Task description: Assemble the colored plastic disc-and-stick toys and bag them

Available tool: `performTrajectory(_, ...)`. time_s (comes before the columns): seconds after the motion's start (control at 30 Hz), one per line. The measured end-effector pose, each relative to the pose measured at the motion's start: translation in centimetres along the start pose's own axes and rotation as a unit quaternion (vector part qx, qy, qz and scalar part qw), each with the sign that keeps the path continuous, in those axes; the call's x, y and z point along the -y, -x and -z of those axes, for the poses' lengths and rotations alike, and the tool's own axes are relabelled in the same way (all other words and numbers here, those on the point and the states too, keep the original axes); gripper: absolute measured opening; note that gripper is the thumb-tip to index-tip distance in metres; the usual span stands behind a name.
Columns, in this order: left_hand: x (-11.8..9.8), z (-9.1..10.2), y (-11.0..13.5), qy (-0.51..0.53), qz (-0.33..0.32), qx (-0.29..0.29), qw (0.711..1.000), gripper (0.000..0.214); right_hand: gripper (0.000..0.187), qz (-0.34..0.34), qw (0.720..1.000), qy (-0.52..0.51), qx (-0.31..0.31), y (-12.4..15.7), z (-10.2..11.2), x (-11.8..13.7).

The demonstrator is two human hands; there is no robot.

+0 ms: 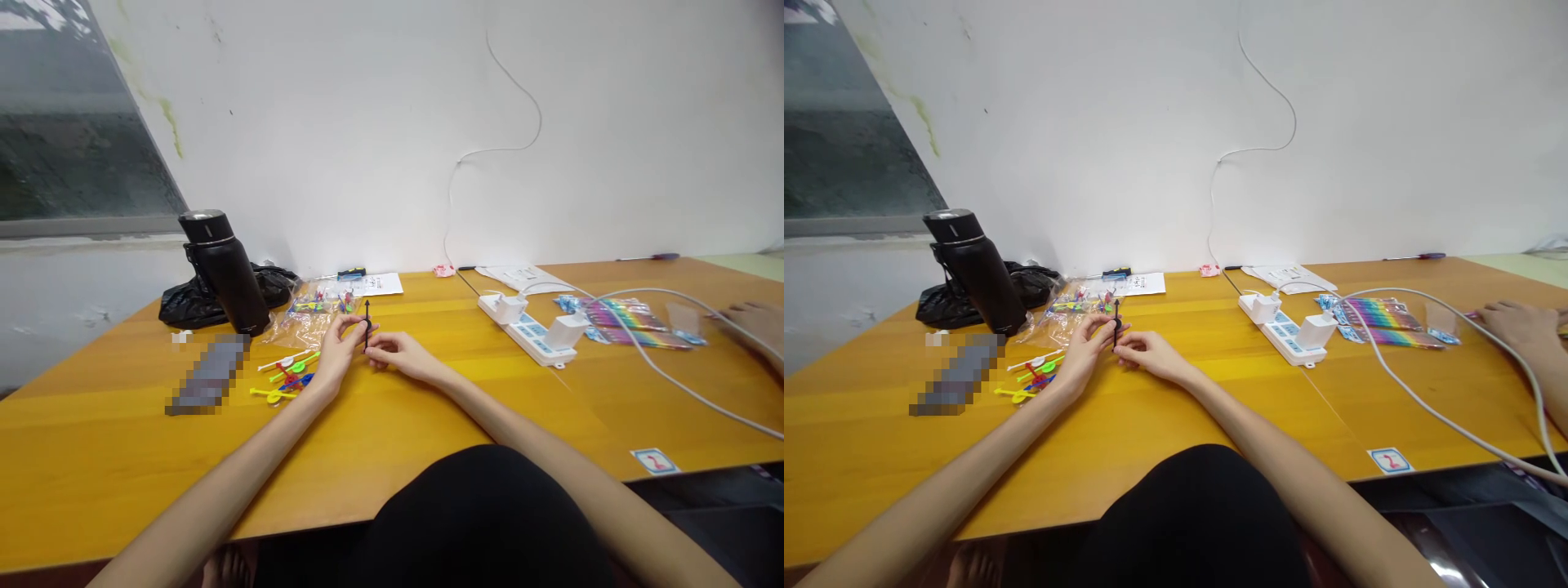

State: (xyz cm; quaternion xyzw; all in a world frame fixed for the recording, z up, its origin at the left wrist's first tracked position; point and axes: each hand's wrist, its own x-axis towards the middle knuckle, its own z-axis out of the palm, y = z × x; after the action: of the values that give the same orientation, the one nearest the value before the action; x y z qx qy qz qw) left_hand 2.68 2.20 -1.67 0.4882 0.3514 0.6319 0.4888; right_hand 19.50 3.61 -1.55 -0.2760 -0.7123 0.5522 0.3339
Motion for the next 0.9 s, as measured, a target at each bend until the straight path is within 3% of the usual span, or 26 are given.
performTrajectory(0.17, 0.0, -0.1, 0.0, 0.008, 0.004, 0.012, 1.000, 0.034, 0.035, 0.021, 0.999, 0.022, -0.020, -0.1, -0.2, 0.3)
performTrajectory(0.27, 0.2, -0.1, -0.1, 0.010, 0.024, 0.020, 0.999, 0.033, 0.031, 0.062, 0.989, 0.070, -0.113, 0.0, 0.3, 1.0)
performTrajectory(0.37, 0.7, -0.1, 0.1, -0.064, 0.063, 0.092, 0.992, 0.020, 0.025, 0.094, 0.964, 0.121, -0.218, 0.1, 0.9, 1.5)
performTrajectory(0.43, 0.9, -0.2, 0.5, -0.140, 0.055, 0.171, 0.974, 0.013, 0.023, 0.096, 0.957, 0.129, -0.239, 0.1, 1.3, 1.7)
performTrajectory(0.5, 0.8, -0.4, 1.0, -0.206, 0.013, 0.236, 0.950, 0.014, 0.023, 0.095, 0.958, 0.130, -0.238, 0.1, 1.4, 1.7)
performTrajectory(0.6, 0.1, -0.6, 1.5, -0.263, -0.023, 0.274, 0.925, 0.015, 0.021, 0.091, 0.958, 0.144, -0.231, 0.0, 1.3, 1.7)
performTrajectory(0.73, -1.1, -1.1, 2.4, -0.282, 0.017, 0.319, 0.905, 0.016, 0.019, 0.084, 0.961, 0.168, -0.204, -0.2, 1.2, 1.4)
performTrajectory(0.9, -2.5, -2.9, 4.9, -0.256, 0.074, 0.467, 0.843, 0.022, 0.024, 0.038, 0.988, 0.083, -0.123, -0.5, 0.9, 0.7)
